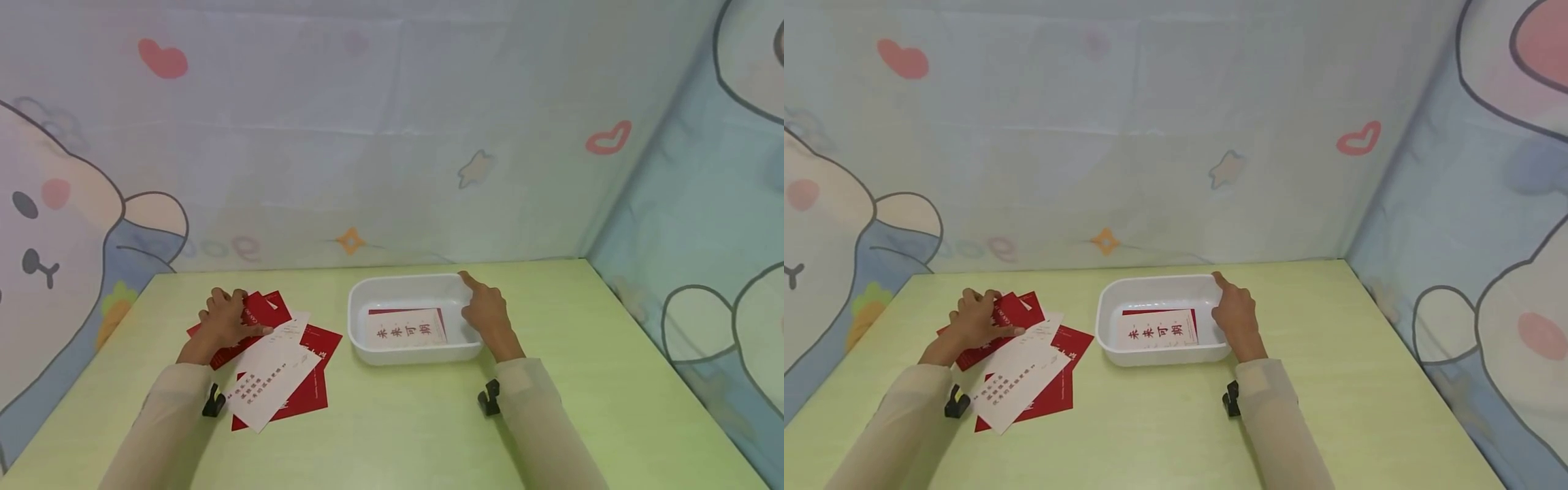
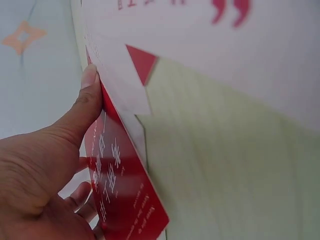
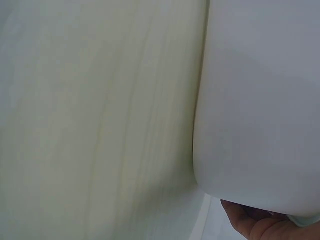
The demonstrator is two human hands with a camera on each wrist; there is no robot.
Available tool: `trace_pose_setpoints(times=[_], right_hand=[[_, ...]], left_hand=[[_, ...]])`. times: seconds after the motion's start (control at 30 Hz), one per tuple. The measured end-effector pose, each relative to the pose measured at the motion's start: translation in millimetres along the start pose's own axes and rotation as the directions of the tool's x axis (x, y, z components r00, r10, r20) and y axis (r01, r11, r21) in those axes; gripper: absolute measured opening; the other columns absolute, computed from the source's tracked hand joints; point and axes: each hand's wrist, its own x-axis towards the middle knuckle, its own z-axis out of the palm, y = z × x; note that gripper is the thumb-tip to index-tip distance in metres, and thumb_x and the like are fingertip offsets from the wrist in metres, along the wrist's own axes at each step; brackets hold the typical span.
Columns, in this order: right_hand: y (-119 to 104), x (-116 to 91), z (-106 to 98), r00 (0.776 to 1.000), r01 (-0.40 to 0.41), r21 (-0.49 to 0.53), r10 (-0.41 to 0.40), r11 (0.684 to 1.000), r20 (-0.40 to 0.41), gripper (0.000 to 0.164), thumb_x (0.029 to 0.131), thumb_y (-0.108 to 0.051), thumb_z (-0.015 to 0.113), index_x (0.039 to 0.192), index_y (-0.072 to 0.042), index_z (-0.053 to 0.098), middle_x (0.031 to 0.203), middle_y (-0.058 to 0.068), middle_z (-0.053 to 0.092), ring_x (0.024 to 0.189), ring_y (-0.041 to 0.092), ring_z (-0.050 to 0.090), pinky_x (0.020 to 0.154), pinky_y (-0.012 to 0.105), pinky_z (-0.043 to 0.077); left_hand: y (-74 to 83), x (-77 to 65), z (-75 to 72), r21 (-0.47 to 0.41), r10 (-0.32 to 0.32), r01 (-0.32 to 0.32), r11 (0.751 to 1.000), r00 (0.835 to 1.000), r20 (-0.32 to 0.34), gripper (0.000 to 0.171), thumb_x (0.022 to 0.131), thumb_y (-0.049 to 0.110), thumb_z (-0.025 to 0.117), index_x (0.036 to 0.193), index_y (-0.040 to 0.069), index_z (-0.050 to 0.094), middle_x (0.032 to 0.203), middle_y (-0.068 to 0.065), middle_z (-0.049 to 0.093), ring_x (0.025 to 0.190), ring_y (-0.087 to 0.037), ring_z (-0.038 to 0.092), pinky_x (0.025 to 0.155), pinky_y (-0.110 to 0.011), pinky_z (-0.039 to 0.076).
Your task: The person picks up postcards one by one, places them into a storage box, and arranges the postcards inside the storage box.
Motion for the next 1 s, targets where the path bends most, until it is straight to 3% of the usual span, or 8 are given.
trace_pose_setpoints(times=[0.23,0.43,0.6,1.0], right_hand=[[-2,-1,-3,1.000,-0.001,0.014,0.001,1.000,0.016,0.073,0.084,0.004,0.056,0.152,-0.015,0.039,0.121,0.032,0.065,0.091,0.035,0.059,0.077,0.051,0.055],[-1,-1,-3,1.000,0.010,0.011,-0.010,1.000,0.009,0.074,0.083,0.005,0.056,0.152,-0.015,0.039,0.119,0.033,0.065,0.088,0.035,0.061,0.075,0.051,0.056],[-1,-1,-3,1.000,0.003,0.012,-0.003,1.000,0.012,0.075,0.083,0.004,0.056,0.153,-0.015,0.038,0.121,0.034,0.063,0.089,0.036,0.063,0.074,0.051,0.058],[0,-4,0,1.000,-0.014,0.015,0.014,1.000,0.020,0.073,0.085,0.004,0.055,0.153,-0.015,0.038,0.121,0.033,0.064,0.090,0.035,0.062,0.074,0.049,0.057]], left_hand=[[-2.7,0.4,-1.5,-0.028,0.037,-0.038,0.999,0.999,-0.015,0.095,0.077,0.043,0.082,0.142,-0.006,0.032,0.127,-0.036,0.034,0.119,-0.051,0.033,0.095,-0.065,0.034],[-4.8,2.1,-0.2,0.025,0.076,-0.075,0.997,0.996,-0.043,0.094,0.076,0.044,0.082,0.143,-0.002,0.034,0.124,-0.036,0.046,0.117,-0.051,0.040,0.094,-0.065,0.036],[-5.9,4.3,2.1,0.040,0.086,-0.084,0.996,0.995,-0.044,0.088,0.081,0.045,0.078,0.142,-0.003,0.035,0.123,-0.036,0.047,0.115,-0.051,0.041,0.092,-0.064,0.036],[3.7,9.0,8.9,-0.033,0.097,-0.098,0.995,0.995,-0.033,0.071,0.095,0.045,0.062,0.140,-0.005,0.038,0.118,-0.032,0.049,0.109,-0.045,0.043,0.085,-0.056,0.043]])
